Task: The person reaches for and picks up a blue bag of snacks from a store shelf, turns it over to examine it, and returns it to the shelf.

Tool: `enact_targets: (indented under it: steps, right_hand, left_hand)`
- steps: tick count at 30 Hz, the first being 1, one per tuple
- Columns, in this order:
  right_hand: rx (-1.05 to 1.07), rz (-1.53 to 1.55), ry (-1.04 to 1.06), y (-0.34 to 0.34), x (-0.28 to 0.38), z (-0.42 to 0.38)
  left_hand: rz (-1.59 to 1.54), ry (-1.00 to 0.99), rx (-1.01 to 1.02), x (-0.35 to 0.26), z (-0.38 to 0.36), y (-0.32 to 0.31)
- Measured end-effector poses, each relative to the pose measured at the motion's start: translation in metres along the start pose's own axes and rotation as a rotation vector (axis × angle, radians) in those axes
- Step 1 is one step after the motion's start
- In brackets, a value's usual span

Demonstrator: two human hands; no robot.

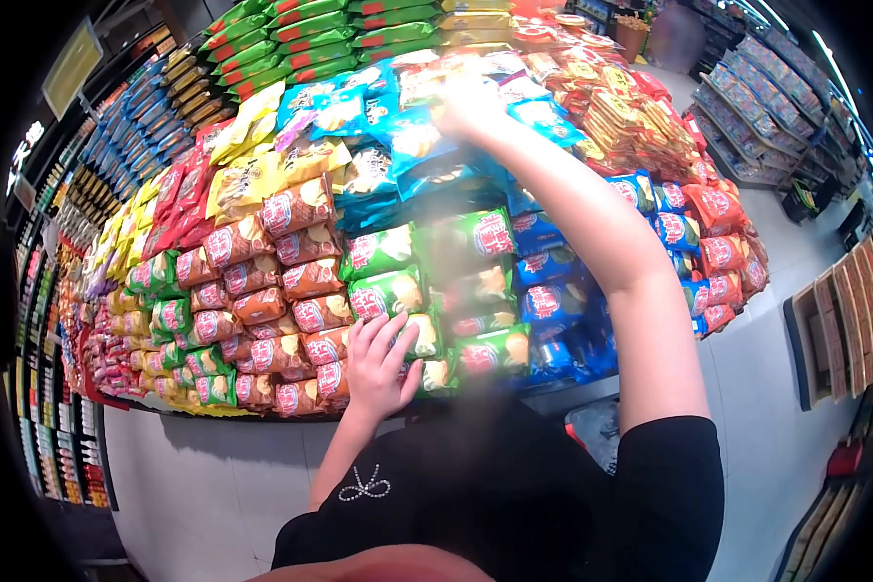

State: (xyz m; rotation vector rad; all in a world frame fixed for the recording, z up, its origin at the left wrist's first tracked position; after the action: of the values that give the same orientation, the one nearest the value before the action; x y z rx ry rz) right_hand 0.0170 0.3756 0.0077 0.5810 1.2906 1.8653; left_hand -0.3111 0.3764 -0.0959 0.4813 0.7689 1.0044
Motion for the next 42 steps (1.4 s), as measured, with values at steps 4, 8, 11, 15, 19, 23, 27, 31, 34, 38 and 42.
enact_targets:
  steps: [4,8,11,15,19,23,27,31,34,38,42]
  right_hand:
    - [-0.147,0.005,-0.046,0.031,-0.006,0.005]
    - [-0.429,0.047,0.027,0.052,-0.024,0.047]
    - [-0.186,0.06,0.116,0.042,-0.027,0.087]
    - [-0.117,-0.038,0.159,0.034,-0.035,0.091]
    - [0.029,-0.082,0.256,0.047,-0.05,0.057]
    - [0.293,-0.247,0.258,0.049,-0.079,0.008]
    - [0.267,-0.203,0.251,0.04,-0.097,-0.028]
    - [0.364,-0.124,0.224,0.022,-0.095,-0.039]
    - [0.355,-0.116,0.234,0.025,-0.086,-0.049]
    - [0.389,-0.064,0.118,0.028,-0.088,-0.052]
    - [0.358,-0.021,0.081,0.048,-0.088,-0.048]
  left_hand:
    - [0.001,0.005,-0.008,0.001,0.0,0.0]
    - [0.013,0.019,0.012,0.001,-0.001,0.0]
    - [0.013,0.019,0.02,0.001,0.0,0.001]
    - [0.002,0.015,0.022,0.003,0.0,0.0]
    - [0.001,0.027,0.032,0.003,-0.001,0.0]
    - [0.007,0.033,0.028,0.004,-0.001,-0.002]
    - [0.01,0.029,0.013,0.003,0.001,-0.002]
    - [0.01,0.023,0.031,0.003,0.002,-0.002]
    - [0.029,0.017,0.028,0.001,0.002,-0.003]
    - [0.039,0.015,0.018,-0.001,0.003,-0.002]
    - [0.037,0.019,0.027,0.0,0.002,-0.002]
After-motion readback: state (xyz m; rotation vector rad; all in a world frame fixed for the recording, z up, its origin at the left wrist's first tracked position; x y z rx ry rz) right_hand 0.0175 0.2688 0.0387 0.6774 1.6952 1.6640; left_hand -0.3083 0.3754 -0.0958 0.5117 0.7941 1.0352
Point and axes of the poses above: each hand's wrist, its own z-axis towards the middle knuckle, its own y-axis out of the back of the hand, x = y × z, the point moved 6 cm from there along z, towards the middle knuckle, and after that the axes turned 11 degrees about -z, right-handed, at the moved point
